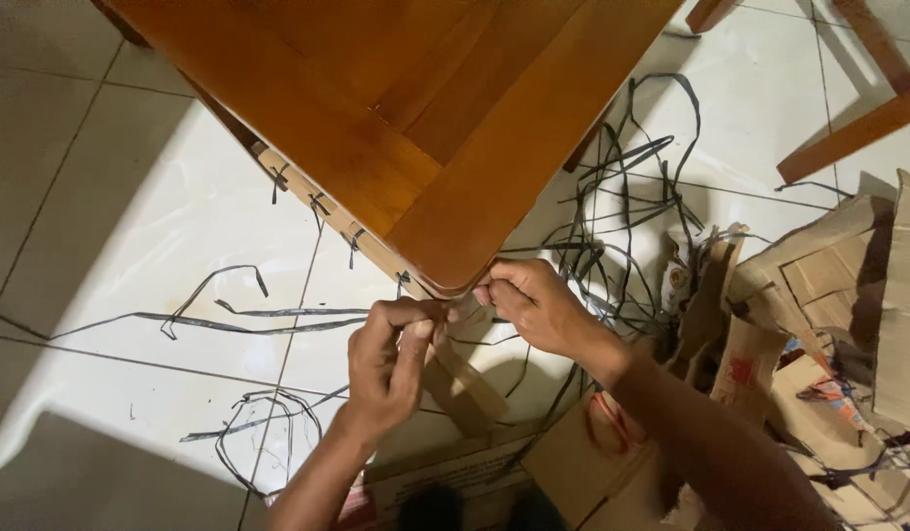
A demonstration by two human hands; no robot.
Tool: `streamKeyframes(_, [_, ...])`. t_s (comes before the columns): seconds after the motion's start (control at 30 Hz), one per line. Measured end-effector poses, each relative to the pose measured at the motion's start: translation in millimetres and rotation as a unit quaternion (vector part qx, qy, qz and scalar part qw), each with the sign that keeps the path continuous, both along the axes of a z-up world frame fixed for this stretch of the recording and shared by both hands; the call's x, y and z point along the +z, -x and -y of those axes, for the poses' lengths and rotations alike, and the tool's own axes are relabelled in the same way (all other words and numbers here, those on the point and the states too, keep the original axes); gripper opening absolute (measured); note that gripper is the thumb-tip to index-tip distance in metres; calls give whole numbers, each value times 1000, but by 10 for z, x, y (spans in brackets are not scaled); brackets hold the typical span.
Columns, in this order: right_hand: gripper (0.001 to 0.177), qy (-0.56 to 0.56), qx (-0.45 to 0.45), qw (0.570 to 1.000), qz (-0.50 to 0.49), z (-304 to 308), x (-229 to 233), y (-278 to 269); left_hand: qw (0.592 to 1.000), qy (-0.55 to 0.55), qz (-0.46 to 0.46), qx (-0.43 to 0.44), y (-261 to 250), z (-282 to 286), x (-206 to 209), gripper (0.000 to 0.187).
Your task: Wrapping wooden chair legs with cardboard and securing them with plastic ties
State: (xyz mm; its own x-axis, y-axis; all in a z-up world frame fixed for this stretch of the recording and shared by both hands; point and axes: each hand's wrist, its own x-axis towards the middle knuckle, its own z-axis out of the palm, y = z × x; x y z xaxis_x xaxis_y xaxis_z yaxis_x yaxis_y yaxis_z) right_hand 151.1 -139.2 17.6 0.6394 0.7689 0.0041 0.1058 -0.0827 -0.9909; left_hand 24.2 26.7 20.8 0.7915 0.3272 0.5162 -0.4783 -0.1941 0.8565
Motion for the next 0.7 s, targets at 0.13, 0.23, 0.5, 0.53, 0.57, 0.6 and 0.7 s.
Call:
streamKeyframes(0.13, [27, 30, 0, 999, 30, 16, 160, 22, 996, -68, 44, -25, -75, -76, -50, 18])
streamKeyframes(0.23, [26, 46, -6, 998, 50, 61, 164, 62, 997, -48, 57, -31, -119, -93, -175, 20])
streamKeyframes(0.5, [27, 73, -10, 993, 98, 169, 299, 255, 996, -18, 61, -61, -225, -133, -286, 23])
streamKeyframes(0.53, [25, 74, -10, 990, 118, 177, 298, 290, 995, -20, 65, -66, -233, -138, -293, 22])
streamKeyframes(0.57, [23, 76, -10, 987, 138, 184, 300, 327, 995, -21, 68, -72, -240, -144, -298, 21])
streamKeyframes(0.6, [23, 76, -10, 987, 139, 184, 288, 365, 995, -21, 69, -73, -240, -145, -303, 21])
streamKeyframes(0.7, [25, 59, -30, 984, 164, 182, 293, 447, 994, -2, 71, -78, -246, -153, -315, 21])
